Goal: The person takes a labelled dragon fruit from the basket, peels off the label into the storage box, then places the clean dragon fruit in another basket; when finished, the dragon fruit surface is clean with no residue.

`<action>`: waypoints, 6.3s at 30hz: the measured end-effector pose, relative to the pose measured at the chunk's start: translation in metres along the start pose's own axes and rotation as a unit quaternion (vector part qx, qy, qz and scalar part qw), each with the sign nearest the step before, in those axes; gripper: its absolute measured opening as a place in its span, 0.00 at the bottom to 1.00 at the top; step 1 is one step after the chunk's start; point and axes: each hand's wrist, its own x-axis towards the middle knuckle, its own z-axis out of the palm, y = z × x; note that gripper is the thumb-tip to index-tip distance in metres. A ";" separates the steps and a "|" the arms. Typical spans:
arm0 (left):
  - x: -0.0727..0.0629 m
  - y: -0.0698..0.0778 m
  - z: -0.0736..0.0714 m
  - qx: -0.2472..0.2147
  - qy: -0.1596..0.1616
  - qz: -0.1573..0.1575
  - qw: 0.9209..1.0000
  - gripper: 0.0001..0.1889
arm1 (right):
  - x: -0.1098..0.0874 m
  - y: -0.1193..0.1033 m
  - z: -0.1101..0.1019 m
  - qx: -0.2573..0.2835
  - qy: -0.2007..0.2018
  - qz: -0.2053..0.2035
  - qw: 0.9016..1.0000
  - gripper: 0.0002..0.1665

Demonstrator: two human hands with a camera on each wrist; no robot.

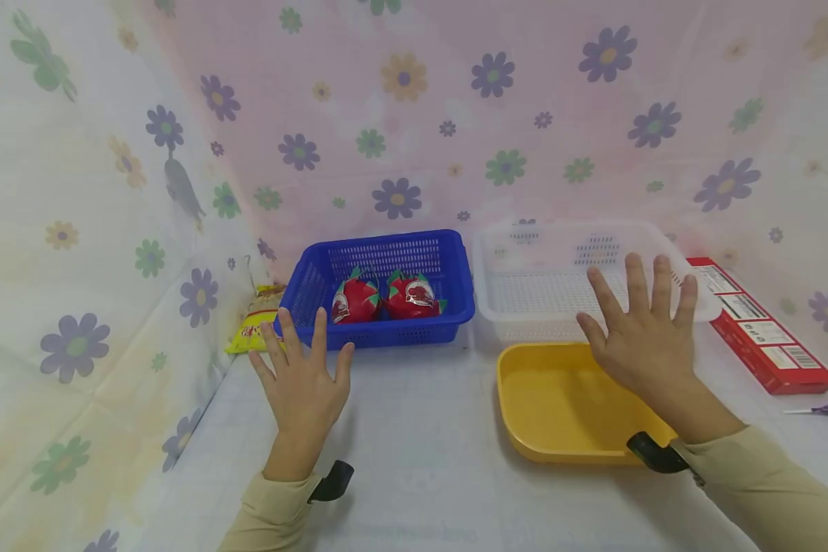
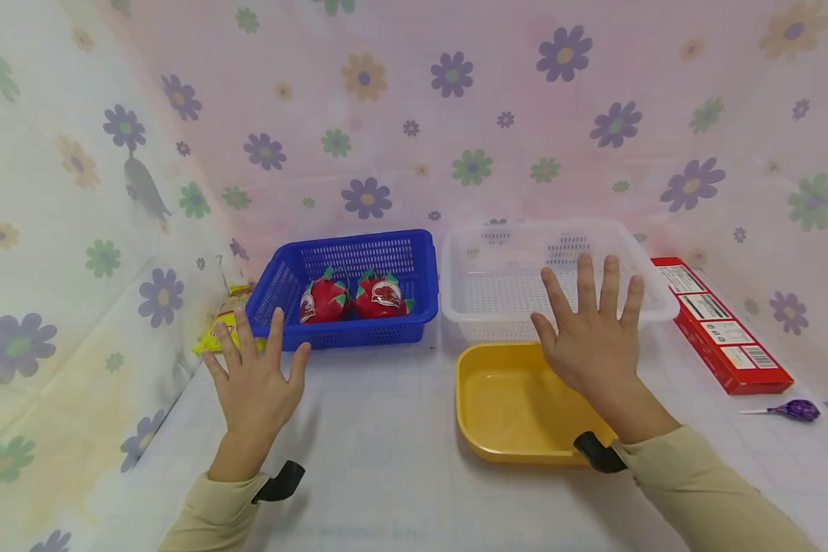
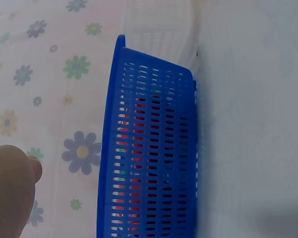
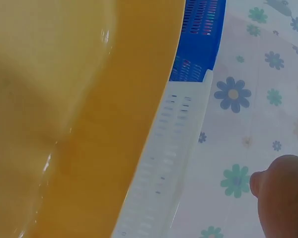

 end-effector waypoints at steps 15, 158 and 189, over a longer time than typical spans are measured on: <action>-0.004 0.004 0.011 -0.187 0.015 -0.023 0.982 0.36 | 0.003 -0.011 -0.006 0.275 -0.072 -0.006 0.959 0.44; 0.057 -0.015 0.076 -0.589 -0.082 -0.226 0.771 0.24 | 0.157 -0.192 0.071 0.492 -0.339 0.032 0.801 0.42; 0.056 -0.010 0.066 -0.610 -0.059 -0.208 0.763 0.23 | 0.169 -0.199 0.083 0.487 -0.374 0.025 0.789 0.53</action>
